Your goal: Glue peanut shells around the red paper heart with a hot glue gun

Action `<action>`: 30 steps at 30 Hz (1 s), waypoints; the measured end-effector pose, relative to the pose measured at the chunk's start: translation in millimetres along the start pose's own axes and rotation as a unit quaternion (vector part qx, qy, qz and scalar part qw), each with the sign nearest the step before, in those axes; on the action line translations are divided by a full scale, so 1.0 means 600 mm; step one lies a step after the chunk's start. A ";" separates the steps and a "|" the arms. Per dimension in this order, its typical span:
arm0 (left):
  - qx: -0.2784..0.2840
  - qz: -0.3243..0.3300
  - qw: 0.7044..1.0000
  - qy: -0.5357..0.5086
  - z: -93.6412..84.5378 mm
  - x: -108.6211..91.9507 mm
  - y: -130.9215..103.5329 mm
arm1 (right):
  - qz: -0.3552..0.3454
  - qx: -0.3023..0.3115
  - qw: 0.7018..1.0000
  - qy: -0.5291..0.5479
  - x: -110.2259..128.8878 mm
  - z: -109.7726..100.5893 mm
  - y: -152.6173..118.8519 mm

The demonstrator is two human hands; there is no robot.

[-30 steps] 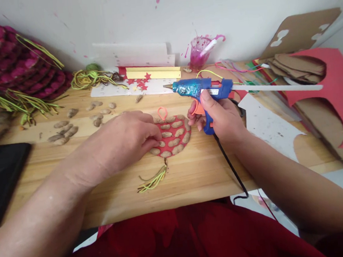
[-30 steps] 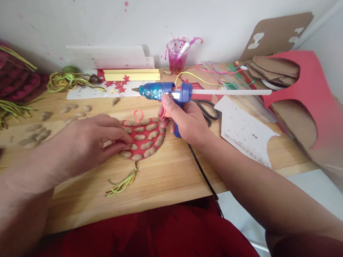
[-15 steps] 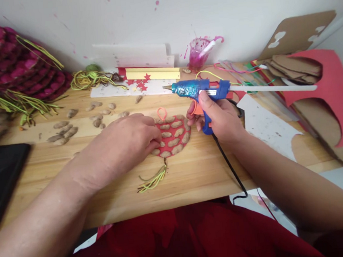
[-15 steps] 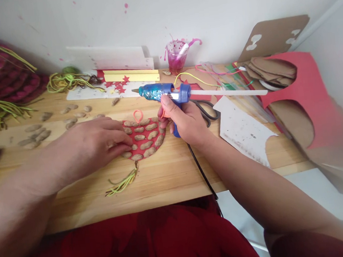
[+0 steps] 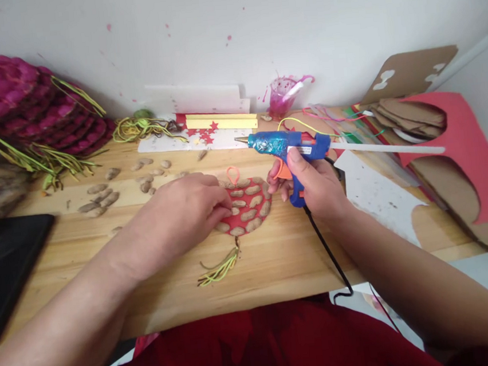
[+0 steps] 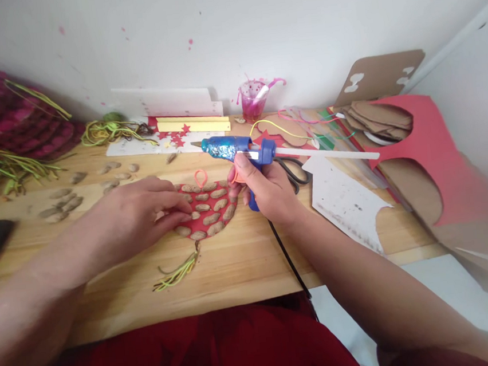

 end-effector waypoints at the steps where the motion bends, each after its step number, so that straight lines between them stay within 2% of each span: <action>1: -0.016 -0.035 0.998 -0.055 -0.006 0.003 0.003 | -0.004 0.004 1.000 0.006 0.003 0.000 -0.002; 3: -0.035 -0.128 0.972 -0.195 -0.016 0.010 0.007 | -0.014 0.010 0.999 0.027 0.009 0.001 -0.006; 6: -0.057 -0.225 0.882 -0.411 -0.025 0.021 0.013 | -0.029 0.018 0.998 0.059 0.017 0.003 -0.016; 10: -0.114 -0.239 0.762 -0.592 -0.023 0.033 0.020 | -0.062 0.023 0.995 0.073 0.018 0.003 -0.030; 13: -0.108 -0.252 0.711 -0.648 -0.016 0.039 0.023 | -0.084 0.035 0.995 0.047 0.016 0.002 -0.040; 15: -0.099 -0.253 0.695 -0.666 -0.011 0.043 0.024 | -0.097 0.050 0.994 0.031 0.016 0.002 -0.045; 18: -0.096 -0.244 0.686 -0.679 -0.007 0.047 0.024 | -0.116 0.069 0.991 -0.001 0.017 0.004 -0.051; 24: -0.107 -0.236 0.687 -0.679 -0.007 0.050 0.023 | -0.119 0.039 0.990 -0.067 0.022 0.007 -0.054; 30: -0.107 -0.238 0.694 -0.671 -0.008 0.049 0.024 | -0.127 0.034 0.984 -0.116 0.027 0.003 -0.054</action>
Point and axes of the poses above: each hand's wrist, its own y-axis towards the middle knuckle, its own z-axis out of the palm, x = y × z, the point moved 1 cm from there along y, towards the middle knuckle, and after that the axes turned 8 degrees about -y, right-handed, at the moved point
